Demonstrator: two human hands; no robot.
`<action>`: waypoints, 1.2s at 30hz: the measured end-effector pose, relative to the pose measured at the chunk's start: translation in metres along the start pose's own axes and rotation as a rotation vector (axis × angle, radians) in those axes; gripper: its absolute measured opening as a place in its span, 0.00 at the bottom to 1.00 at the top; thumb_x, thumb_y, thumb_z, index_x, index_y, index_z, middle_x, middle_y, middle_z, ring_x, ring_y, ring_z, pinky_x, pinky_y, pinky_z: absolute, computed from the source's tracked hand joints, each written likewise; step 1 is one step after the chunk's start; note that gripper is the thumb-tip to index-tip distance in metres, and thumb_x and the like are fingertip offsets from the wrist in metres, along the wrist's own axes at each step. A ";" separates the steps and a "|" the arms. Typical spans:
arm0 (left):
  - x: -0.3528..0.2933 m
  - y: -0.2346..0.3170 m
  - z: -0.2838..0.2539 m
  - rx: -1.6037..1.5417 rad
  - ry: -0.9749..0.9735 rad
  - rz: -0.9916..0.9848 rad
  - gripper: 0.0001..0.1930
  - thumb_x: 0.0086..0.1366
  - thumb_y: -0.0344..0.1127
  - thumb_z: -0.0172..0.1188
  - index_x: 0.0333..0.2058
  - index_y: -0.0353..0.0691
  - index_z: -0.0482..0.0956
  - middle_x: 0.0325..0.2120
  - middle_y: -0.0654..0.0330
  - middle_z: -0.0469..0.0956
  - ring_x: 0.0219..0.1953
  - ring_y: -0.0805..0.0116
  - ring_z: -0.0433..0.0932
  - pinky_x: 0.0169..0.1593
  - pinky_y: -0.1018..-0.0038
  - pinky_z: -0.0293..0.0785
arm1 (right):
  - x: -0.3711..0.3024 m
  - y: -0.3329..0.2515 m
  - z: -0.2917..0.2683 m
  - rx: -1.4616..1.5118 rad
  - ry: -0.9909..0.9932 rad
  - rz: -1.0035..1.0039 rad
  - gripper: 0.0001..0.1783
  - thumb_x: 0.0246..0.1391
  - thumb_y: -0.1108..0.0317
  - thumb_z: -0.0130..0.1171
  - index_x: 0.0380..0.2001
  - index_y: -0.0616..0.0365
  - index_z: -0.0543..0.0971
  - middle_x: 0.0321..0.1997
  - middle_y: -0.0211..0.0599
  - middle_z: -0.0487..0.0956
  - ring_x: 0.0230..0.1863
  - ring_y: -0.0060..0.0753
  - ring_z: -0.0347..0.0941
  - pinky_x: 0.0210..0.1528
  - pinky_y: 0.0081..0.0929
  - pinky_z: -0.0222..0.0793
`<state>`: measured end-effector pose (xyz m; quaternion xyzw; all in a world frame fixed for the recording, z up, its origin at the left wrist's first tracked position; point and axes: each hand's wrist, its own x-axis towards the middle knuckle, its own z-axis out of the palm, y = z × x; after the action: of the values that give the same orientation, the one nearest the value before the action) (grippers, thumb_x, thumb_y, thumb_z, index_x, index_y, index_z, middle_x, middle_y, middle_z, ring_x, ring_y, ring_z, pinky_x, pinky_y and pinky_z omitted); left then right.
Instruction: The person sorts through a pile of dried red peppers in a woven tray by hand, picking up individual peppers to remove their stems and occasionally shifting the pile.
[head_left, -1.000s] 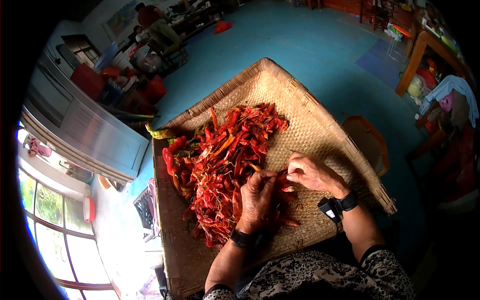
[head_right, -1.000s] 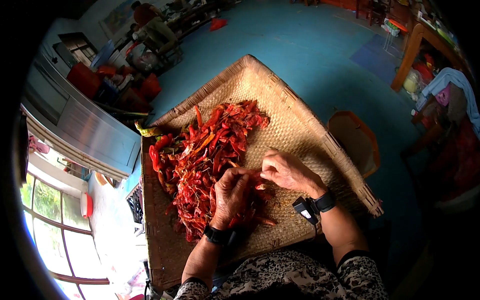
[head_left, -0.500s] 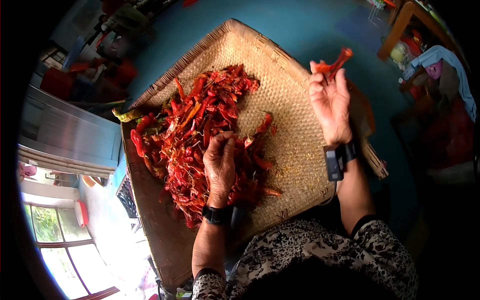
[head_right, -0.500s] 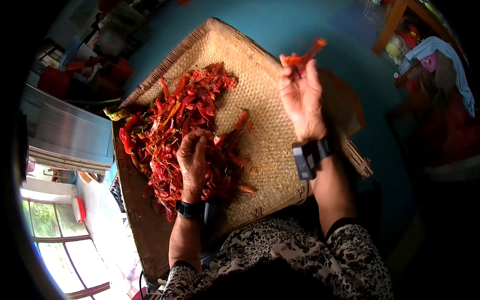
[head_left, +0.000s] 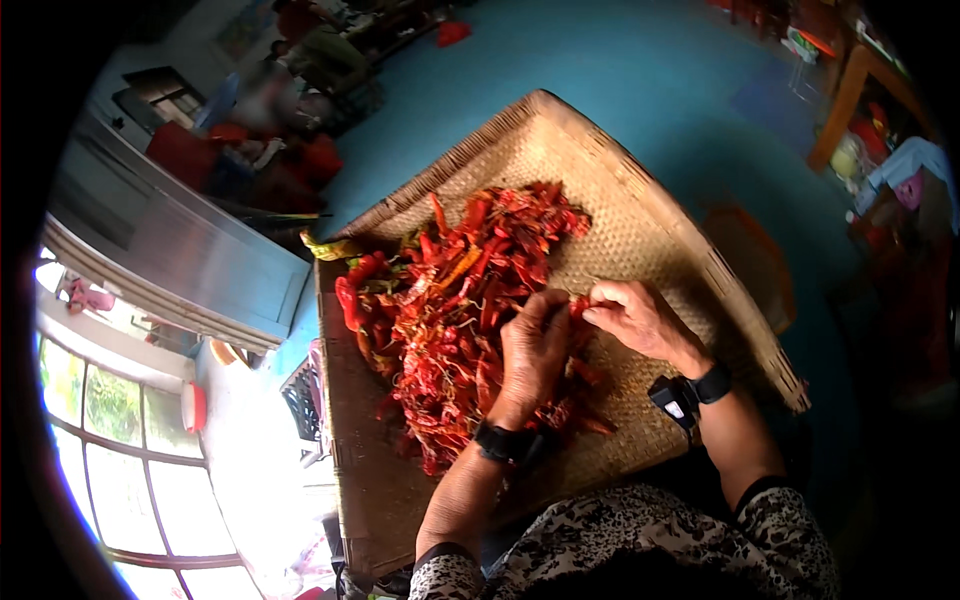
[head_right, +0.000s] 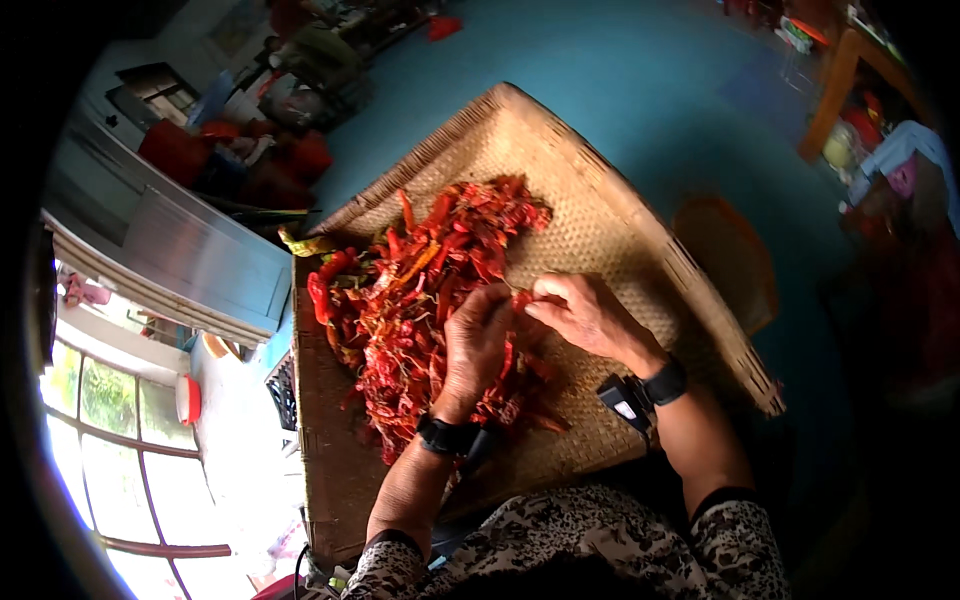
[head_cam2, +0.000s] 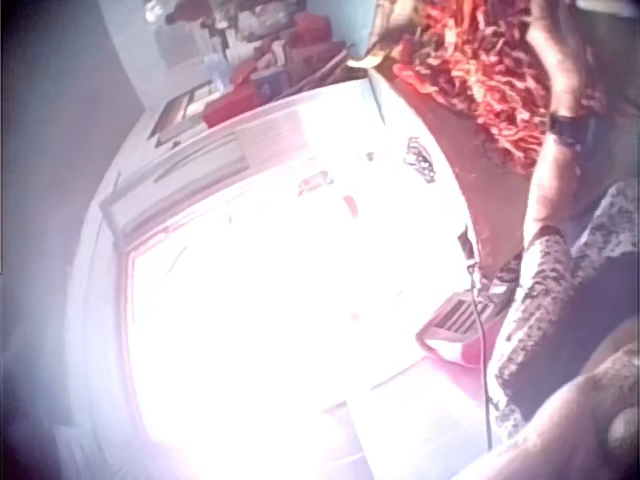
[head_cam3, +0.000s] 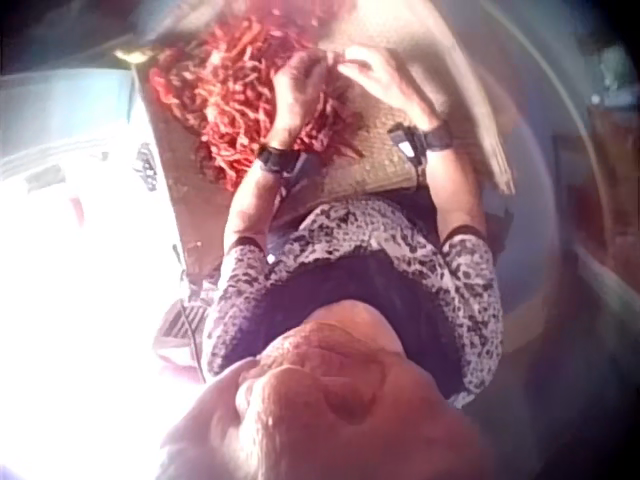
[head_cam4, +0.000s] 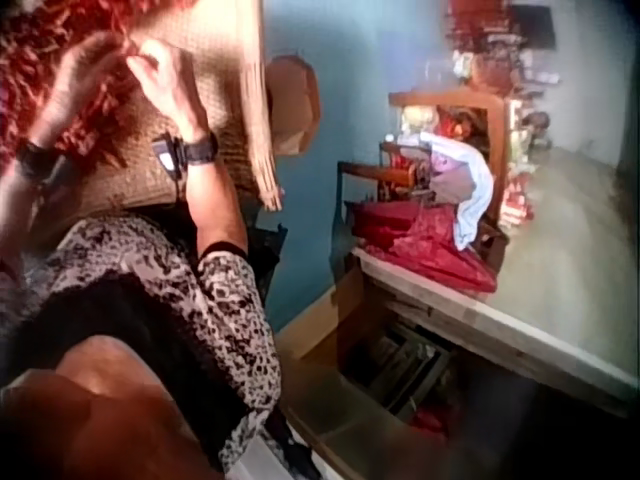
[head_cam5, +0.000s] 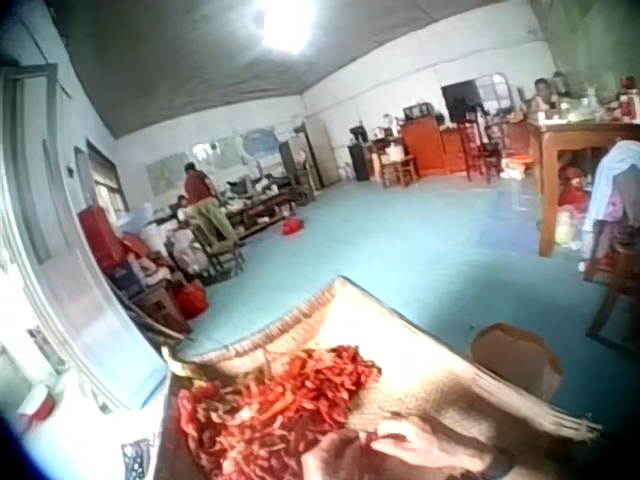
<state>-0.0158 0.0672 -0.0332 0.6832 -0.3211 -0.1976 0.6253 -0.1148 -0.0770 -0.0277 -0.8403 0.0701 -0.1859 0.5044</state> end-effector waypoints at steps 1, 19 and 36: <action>0.000 0.002 -0.001 0.030 -0.016 -0.009 0.07 0.63 0.26 0.55 0.40 0.35 0.74 0.28 0.62 0.78 0.31 0.79 0.74 0.35 0.80 0.74 | 0.000 -0.001 0.000 0.025 0.005 -0.003 0.12 0.51 0.67 0.59 0.26 0.66 0.71 0.22 0.46 0.74 0.24 0.31 0.71 0.27 0.31 0.65; 0.011 -0.001 -0.002 0.474 -0.568 0.150 0.10 0.62 0.33 0.56 0.40 0.36 0.77 0.32 0.53 0.78 0.34 0.60 0.79 0.38 0.68 0.74 | 0.007 0.015 -0.049 1.109 0.488 0.083 0.09 0.60 0.59 0.54 0.34 0.53 0.75 0.26 0.25 0.76 0.23 0.15 0.68 0.23 0.13 0.62; 0.039 -0.041 0.016 1.016 -0.257 0.364 0.08 0.56 0.30 0.54 0.35 0.38 0.72 0.36 0.48 0.73 0.42 0.49 0.73 0.40 0.60 0.74 | 0.007 0.017 -0.039 0.991 0.316 0.125 0.11 0.59 0.63 0.55 0.41 0.58 0.76 0.25 0.26 0.74 0.26 0.16 0.67 0.25 0.17 0.63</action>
<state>0.0095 0.0295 -0.0703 0.8028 -0.5626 0.0117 0.1972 -0.1223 -0.1194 -0.0243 -0.4568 0.0992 -0.2908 0.8348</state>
